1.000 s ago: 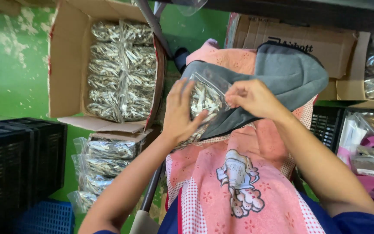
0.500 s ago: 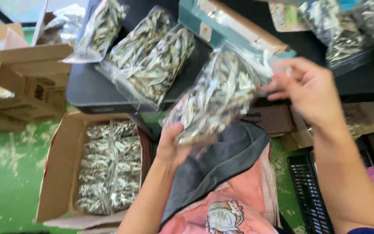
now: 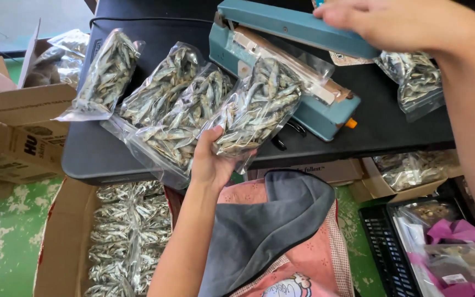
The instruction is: The person packages small dried fish by placing them into plastic bags and using a heat sealer to seal the bags.
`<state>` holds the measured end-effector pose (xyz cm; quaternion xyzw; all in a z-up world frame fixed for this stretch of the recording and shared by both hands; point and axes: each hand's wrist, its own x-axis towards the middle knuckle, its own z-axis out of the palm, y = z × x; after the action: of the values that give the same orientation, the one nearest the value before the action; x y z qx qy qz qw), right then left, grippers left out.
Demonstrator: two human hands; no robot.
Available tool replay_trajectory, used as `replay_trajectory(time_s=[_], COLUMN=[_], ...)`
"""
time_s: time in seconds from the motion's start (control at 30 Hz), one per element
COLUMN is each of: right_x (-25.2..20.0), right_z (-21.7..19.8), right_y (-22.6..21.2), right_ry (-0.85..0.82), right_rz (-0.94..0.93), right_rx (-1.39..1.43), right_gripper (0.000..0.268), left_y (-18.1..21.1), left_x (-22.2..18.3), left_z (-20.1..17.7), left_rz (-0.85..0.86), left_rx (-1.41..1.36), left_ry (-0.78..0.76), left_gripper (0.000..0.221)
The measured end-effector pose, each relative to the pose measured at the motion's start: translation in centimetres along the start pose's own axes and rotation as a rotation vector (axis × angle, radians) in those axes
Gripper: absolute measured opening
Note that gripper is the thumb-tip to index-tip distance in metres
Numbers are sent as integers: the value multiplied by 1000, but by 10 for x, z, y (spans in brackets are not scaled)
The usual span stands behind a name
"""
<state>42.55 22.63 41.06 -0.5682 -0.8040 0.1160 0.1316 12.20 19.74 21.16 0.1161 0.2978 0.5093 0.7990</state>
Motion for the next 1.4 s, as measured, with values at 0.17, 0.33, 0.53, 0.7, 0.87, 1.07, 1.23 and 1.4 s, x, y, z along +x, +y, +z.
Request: replay_trajectory(time_s=[0.17,0.33,0.53,0.7,0.87,1.07,1.23,1.4], right_x=[-23,-36,-39,-39,-38,-38,-40,-39], right_z=[32,54,64,66,68,70,74,84], right_y=[-5,-3,7,8,12,16,17,23], right_ry=[60,139,184,194,208,214,236,359], right_rz=[278,272,214,184,181,171,143,25], right_rx=[-143,-18,-2,19,5,-13,-21,20], right_gripper=[53,59,54,56,57,58,57,53], left_y=[3,-1,-2,-5,0,-2,-1,0], left_x=[-7,-1,0,6,-3,-1,-1,-3], left_z=[5,-2,-5,-13,-1,-3,-3,-2], left_rz=[3,7,26,46,33,42,30,29], left_rx=[-15,-35,-24,-25,-19,-38,-20,-9], left_ry=[65,56,-34,-162,-7,-27,-25,-29], left_gripper=[27,23,30,27,29,24,34,36])
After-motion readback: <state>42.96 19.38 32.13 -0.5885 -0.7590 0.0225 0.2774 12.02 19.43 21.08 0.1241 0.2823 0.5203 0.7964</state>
